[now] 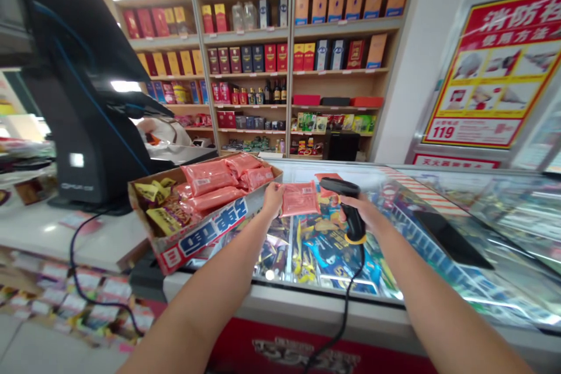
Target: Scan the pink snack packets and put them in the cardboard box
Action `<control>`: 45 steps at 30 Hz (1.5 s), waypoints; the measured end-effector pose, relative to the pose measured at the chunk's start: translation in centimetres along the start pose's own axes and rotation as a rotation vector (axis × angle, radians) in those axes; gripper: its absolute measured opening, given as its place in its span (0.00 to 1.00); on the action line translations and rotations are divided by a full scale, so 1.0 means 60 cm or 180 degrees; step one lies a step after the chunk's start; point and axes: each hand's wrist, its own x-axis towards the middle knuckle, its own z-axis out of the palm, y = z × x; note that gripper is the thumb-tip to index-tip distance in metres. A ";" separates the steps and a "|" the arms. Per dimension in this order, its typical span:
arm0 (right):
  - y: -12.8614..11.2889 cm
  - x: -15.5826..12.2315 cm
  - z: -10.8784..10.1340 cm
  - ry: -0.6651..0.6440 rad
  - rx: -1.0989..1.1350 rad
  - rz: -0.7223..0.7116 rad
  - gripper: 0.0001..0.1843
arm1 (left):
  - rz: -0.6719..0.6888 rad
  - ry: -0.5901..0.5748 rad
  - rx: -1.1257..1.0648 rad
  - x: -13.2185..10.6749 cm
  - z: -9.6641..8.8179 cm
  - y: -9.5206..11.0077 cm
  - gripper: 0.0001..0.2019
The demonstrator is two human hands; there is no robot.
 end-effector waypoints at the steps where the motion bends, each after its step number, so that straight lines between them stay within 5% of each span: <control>1: -0.002 -0.002 0.004 -0.0027 0.0000 -0.0047 0.22 | 0.0149 0.0131 0.0049 0.000 -0.003 0.004 0.06; 9: -0.005 -0.009 0.010 -0.0087 -0.0155 -0.0041 0.20 | 0.0718 0.0479 0.0367 -0.020 -0.011 0.023 0.06; 27: 0.015 0.005 -0.001 -0.0140 -0.0252 0.0156 0.18 | 0.0759 0.0474 0.0335 -0.020 -0.012 0.023 0.06; 35: -0.014 0.007 0.039 -0.0204 -0.0059 -0.0070 0.22 | 0.0788 0.0537 0.0554 -0.038 -0.023 0.072 0.07; 40: -0.067 0.016 0.112 -0.0482 -0.0249 -0.0243 0.18 | 0.0861 0.0866 0.0709 -0.026 -0.082 0.131 0.06; 45: -0.102 0.036 0.191 -0.0650 -0.0340 -0.0196 0.17 | 0.0894 0.1467 0.0701 0.011 -0.215 0.185 0.04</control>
